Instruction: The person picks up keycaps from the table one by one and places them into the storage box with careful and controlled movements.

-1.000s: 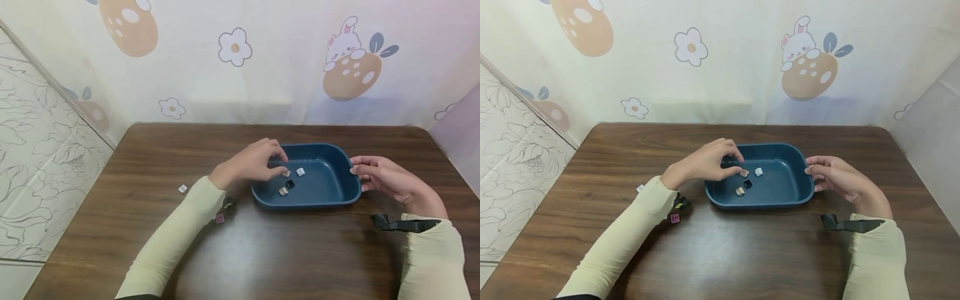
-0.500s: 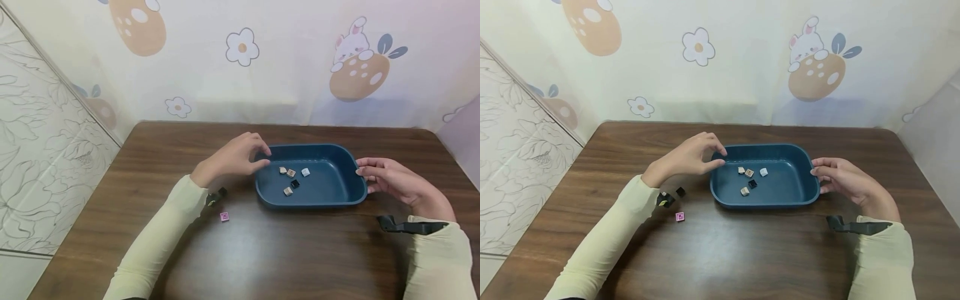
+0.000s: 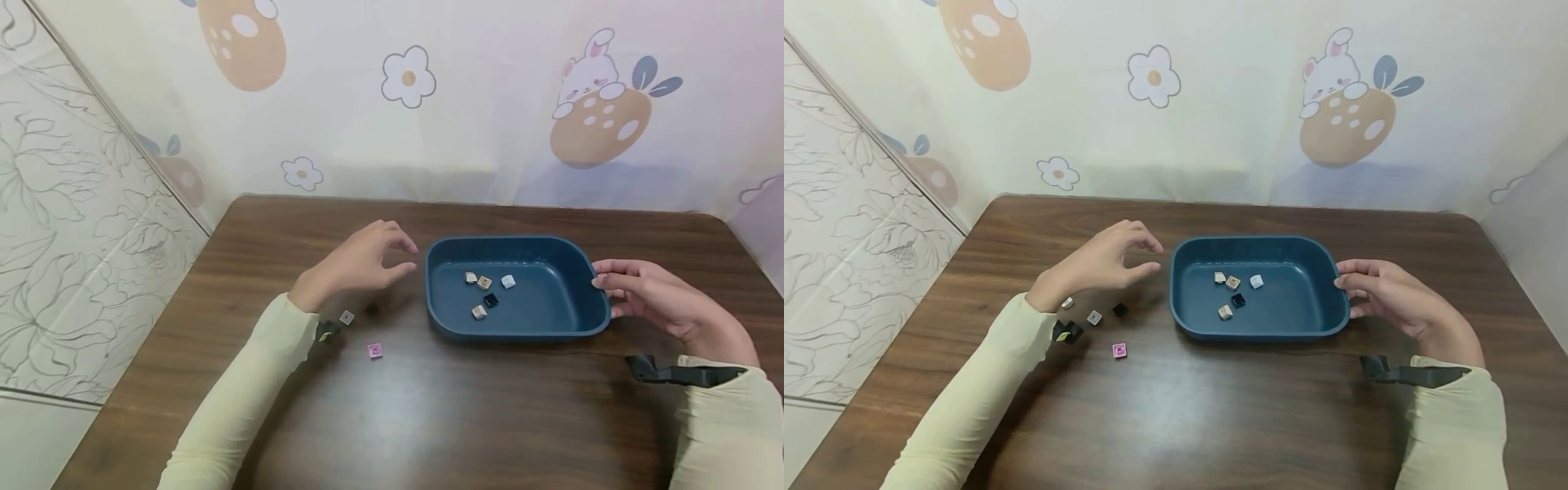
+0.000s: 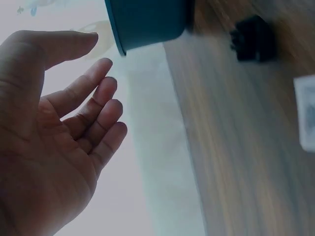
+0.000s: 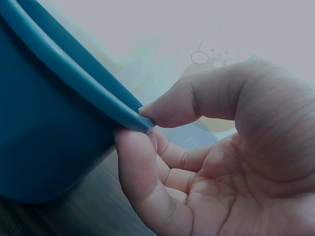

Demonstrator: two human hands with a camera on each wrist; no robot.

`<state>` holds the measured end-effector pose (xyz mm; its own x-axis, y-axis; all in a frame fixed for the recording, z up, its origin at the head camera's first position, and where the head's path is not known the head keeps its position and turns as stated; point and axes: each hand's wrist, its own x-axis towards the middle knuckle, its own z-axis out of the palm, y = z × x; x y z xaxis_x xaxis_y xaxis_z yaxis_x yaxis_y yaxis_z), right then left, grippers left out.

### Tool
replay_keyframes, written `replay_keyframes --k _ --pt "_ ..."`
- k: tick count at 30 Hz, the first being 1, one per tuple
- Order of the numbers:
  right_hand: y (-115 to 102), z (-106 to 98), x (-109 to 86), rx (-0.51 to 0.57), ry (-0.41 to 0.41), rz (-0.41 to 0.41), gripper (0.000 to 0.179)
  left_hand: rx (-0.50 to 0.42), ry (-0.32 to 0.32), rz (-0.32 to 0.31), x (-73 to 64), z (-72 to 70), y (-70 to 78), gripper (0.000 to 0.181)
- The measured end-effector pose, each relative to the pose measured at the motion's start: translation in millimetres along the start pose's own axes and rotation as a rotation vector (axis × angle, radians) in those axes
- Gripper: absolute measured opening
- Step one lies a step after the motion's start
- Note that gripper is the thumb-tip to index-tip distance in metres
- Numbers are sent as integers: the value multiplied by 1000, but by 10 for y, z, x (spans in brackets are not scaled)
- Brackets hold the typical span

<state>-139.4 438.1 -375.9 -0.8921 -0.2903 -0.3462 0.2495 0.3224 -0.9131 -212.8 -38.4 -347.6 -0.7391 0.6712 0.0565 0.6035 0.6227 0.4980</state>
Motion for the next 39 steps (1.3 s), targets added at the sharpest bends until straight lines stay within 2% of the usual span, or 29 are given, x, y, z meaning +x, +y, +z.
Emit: replay_keyframes --k 6,14,22,29,33,39 --pt "29 -24 -17 32 -20 -2 37 11 13 -11 -142 -17 -116 36" --pt "24 -55 -41 14 2 5 38 25 -1 -44 -308 24 -235 44" --pt "42 -57 -42 47 -17 -15 37 -1 -27 -96 -449 131 -333 51" --pt "25 -36 -24 19 -18 -11 37 9 -42 -102 -544 222 -388 46" --pt "8 -39 -22 2 -15 -11 37 6 -37 -83 -577 252 -401 41" --pt "-17 -20 3 -2 -14 2 36 1 -62 -76 -640 292 -412 36"
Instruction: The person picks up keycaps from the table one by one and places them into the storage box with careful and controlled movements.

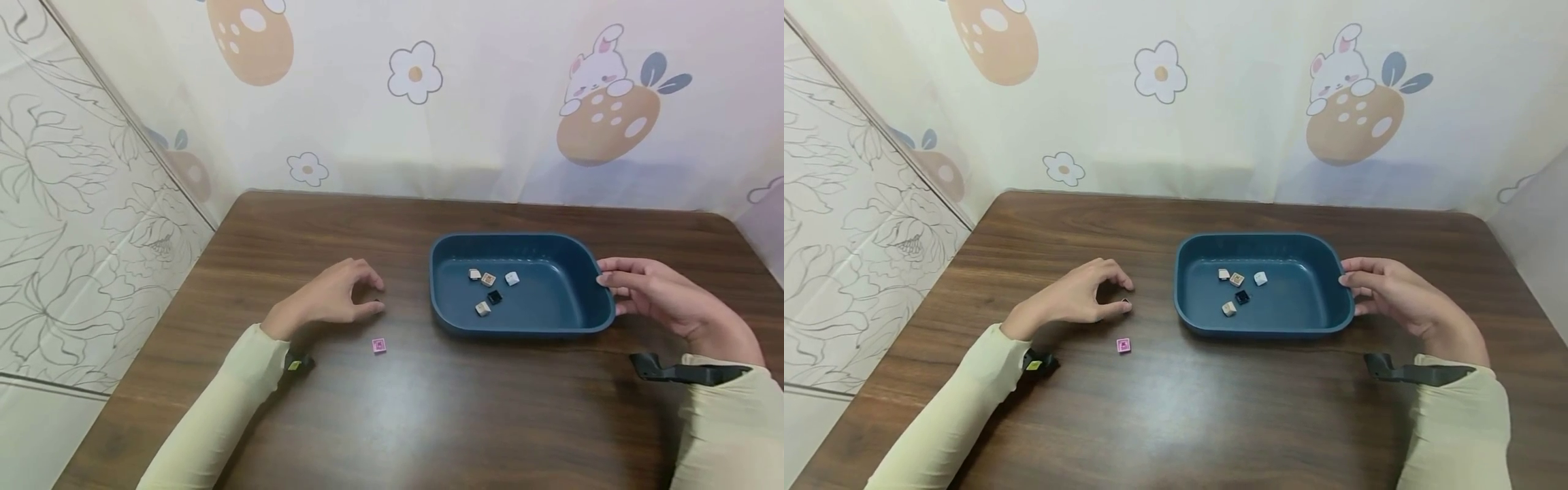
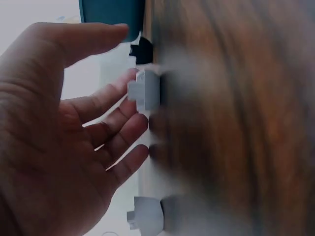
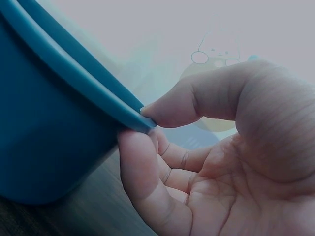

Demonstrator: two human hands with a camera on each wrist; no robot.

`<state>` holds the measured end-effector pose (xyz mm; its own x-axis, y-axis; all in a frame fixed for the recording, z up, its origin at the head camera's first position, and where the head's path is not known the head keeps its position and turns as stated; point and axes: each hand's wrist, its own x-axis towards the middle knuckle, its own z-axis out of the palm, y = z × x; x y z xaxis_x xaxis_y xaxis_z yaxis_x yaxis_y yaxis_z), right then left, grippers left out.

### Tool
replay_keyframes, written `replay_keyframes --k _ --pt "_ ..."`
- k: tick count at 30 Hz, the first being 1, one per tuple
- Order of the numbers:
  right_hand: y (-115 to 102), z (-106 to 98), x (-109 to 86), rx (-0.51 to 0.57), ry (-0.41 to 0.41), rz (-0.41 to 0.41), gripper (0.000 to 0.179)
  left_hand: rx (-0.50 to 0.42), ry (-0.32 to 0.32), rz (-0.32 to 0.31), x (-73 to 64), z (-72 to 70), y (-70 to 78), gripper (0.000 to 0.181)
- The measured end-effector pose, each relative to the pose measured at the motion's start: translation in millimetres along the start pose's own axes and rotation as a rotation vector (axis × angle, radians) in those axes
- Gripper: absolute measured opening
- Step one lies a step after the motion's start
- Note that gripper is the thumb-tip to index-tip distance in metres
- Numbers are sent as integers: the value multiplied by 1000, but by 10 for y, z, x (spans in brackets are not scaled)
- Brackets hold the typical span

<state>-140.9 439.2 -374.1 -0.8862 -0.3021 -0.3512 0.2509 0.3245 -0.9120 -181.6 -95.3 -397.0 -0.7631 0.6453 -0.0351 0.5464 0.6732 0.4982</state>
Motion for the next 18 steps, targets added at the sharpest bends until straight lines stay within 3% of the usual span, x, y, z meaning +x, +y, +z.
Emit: replay_keyframes --k 9,18 --pt "31 19 41 47 -18 -8 36 20 -10 12 -56 56 -23 30" --pt "42 -9 30 39 -1 -17 37 29 -42 22 -66 16 -5 29"
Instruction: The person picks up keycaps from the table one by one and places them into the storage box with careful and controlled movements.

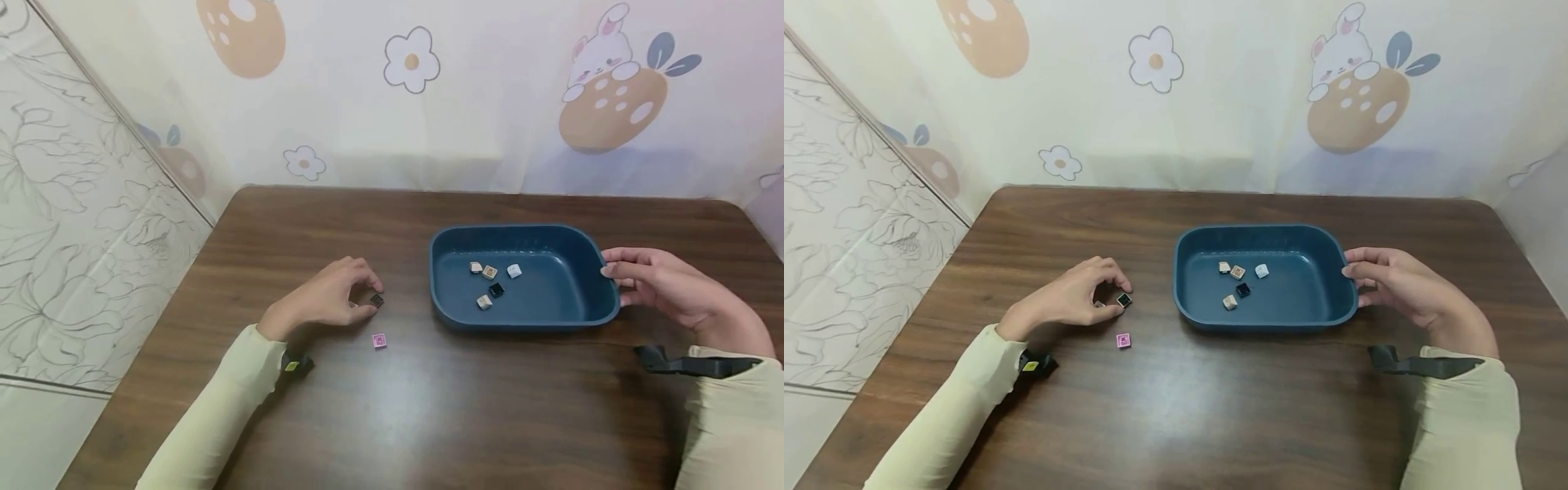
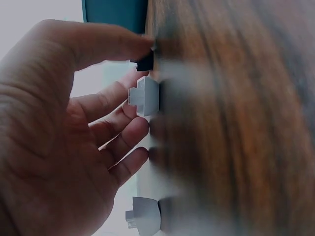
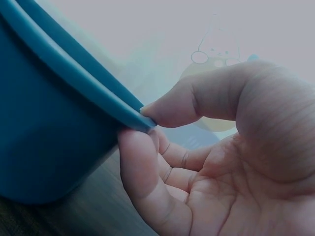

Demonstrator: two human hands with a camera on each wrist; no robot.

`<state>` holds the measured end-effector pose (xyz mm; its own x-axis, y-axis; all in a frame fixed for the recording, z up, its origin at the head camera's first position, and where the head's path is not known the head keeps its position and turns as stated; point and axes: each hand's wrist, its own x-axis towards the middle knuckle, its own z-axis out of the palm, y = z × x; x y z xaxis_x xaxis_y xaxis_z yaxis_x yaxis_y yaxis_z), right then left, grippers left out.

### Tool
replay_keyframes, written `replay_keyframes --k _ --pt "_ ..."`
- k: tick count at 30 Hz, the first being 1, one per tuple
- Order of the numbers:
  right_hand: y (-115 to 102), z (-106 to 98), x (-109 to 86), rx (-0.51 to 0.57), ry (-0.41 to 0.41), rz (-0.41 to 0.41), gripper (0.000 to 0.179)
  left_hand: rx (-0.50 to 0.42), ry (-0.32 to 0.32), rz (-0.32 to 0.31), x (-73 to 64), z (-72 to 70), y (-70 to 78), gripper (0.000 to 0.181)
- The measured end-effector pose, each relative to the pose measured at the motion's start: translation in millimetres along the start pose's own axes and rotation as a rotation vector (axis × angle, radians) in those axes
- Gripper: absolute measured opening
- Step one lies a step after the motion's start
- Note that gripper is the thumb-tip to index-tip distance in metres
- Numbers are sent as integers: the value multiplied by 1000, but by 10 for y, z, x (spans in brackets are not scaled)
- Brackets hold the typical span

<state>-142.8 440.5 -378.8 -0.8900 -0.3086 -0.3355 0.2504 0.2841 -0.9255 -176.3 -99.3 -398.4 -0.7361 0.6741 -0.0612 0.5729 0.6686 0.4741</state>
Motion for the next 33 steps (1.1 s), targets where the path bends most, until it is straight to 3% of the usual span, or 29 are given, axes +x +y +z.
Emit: replay_keyframes --k 6,20,33 --pt "7 -24 -11 52 -32 -10 36 0 17 5 31 14 -9 20" --pt "-12 -24 -2 38 -14 7 37 6 19 -26 62 15 0 18" --pt "-35 0 8 -56 44 47 37 -15 24 -34 60 2 6 19"
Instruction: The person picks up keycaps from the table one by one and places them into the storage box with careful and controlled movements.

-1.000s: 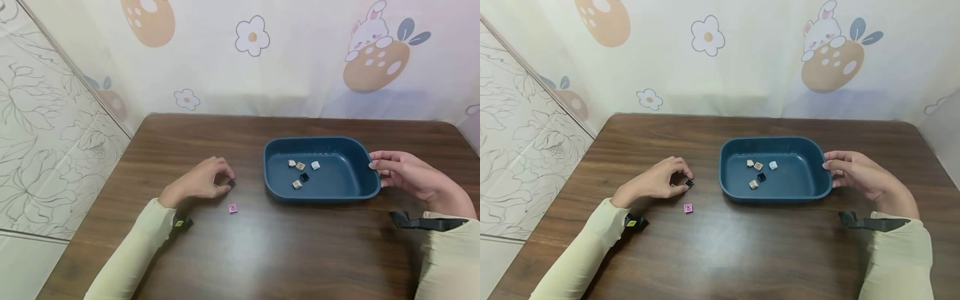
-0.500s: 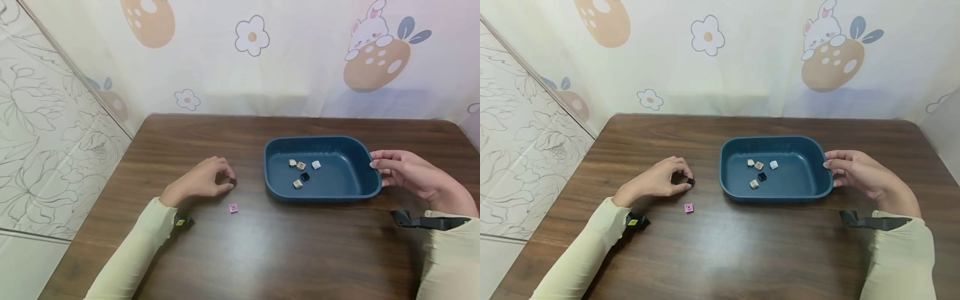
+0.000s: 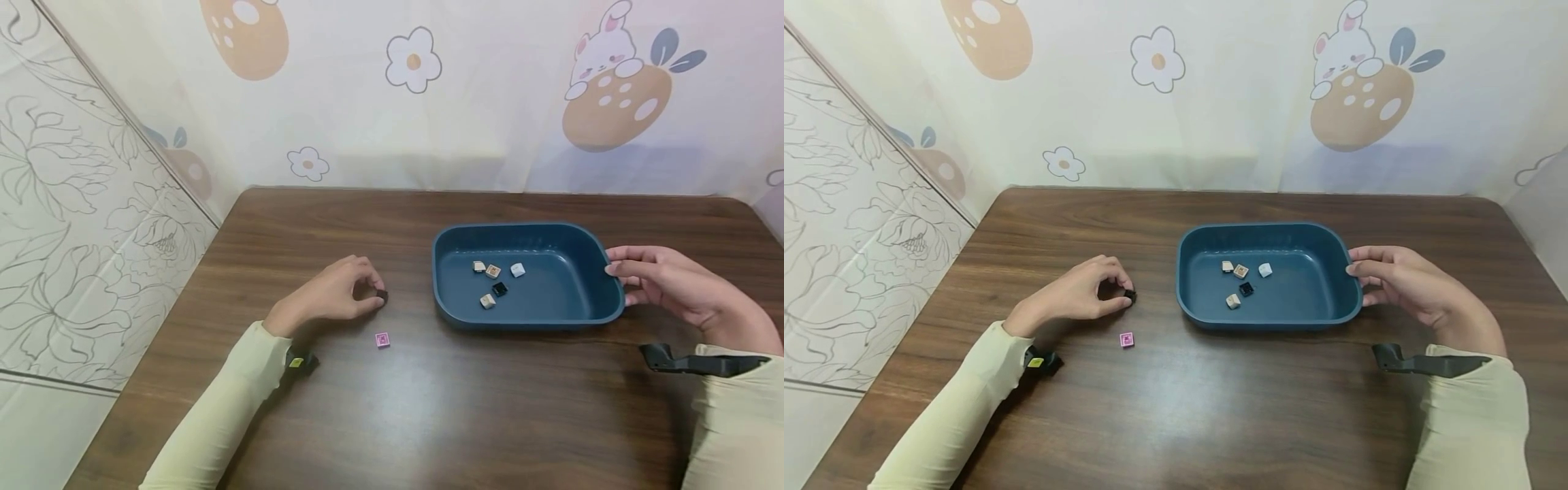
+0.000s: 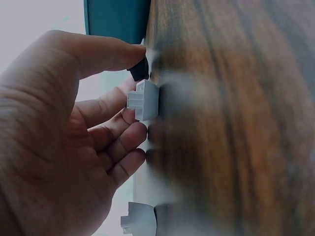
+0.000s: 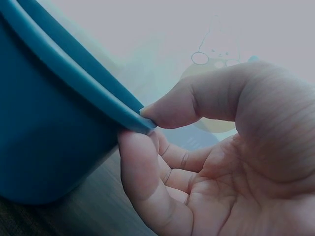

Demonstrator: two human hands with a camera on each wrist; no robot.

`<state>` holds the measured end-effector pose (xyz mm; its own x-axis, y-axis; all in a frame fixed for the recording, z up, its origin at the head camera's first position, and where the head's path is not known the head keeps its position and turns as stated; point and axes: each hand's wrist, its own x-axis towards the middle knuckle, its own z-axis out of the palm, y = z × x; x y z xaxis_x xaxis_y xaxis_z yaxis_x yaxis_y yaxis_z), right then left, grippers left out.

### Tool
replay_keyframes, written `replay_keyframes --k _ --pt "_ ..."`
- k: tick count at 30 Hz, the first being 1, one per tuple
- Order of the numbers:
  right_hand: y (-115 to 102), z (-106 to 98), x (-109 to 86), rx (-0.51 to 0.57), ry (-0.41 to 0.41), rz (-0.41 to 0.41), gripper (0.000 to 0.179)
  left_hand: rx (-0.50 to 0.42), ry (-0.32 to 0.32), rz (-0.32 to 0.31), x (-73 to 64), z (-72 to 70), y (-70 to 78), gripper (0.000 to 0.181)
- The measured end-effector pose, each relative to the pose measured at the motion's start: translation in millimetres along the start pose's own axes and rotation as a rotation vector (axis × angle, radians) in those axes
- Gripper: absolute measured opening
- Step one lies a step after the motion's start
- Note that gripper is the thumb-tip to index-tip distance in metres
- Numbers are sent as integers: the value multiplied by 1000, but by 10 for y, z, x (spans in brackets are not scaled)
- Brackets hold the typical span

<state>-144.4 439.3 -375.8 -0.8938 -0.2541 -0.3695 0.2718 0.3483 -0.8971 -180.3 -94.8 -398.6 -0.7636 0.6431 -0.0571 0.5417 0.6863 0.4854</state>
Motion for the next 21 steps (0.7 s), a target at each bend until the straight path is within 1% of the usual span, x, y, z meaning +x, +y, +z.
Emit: replay_keyframes --k 10,17,21 --pt "4 -1 7 -21 9 10 36 -37 13 8 50 -44 7 20" --pt "22 -1 3 -23 12 10 37 -33 19 19 110 -66 44 22" --pt "21 -8 13 -25 6 2 37 -37 16 12 124 -59 65 23"
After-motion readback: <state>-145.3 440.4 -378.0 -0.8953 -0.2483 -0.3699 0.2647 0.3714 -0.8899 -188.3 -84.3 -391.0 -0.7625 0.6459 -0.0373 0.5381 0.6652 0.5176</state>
